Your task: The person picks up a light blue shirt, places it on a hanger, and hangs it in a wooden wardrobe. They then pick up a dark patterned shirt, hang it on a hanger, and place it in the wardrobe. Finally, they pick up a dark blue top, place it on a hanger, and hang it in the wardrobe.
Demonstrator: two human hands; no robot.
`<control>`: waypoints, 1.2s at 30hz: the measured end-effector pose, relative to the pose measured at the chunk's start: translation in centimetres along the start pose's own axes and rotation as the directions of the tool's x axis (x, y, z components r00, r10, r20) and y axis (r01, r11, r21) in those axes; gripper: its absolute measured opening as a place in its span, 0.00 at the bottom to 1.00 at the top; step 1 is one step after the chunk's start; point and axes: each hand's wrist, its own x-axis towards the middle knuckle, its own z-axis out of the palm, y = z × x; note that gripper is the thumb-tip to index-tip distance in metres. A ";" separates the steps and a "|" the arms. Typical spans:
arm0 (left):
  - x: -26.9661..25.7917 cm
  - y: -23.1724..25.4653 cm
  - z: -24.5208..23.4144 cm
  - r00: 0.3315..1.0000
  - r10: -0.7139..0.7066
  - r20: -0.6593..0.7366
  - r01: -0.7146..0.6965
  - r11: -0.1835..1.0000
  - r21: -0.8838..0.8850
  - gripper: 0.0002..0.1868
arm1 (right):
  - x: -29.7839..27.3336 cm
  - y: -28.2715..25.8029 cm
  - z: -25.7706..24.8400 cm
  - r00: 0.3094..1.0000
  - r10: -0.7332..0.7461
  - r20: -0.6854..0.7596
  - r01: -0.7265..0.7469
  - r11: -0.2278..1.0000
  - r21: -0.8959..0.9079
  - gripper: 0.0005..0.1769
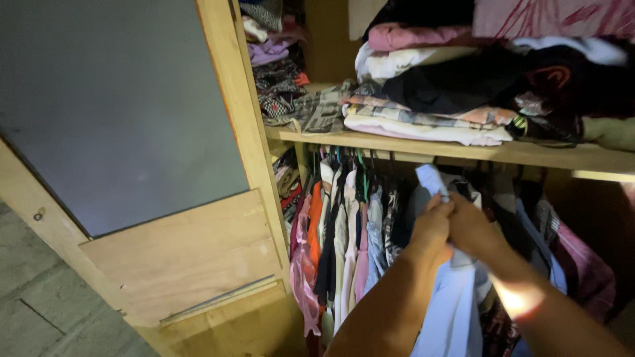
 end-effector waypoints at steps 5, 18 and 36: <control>-2.7 -1.6 3.8 1.000 0.001 -0.027 -0.005 0.991 -0.132 0.30 | 0.1 2.7 -3.0 1.000 0.010 0.006 -0.010 1.000 0.006 0.36; -2.4 -9.6 2.1 0.968 0.233 0.094 -0.207 0.951 -0.231 0.35 | -6.0 5.9 -1.9 0.989 0.024 -0.145 -0.024 1.000 0.001 0.33; -3.9 -3.6 -2.3 0.972 0.003 -0.237 0.074 0.946 0.315 0.29 | -3.1 1.6 2.5 0.995 0.063 -0.082 -0.072 0.991 -0.116 0.35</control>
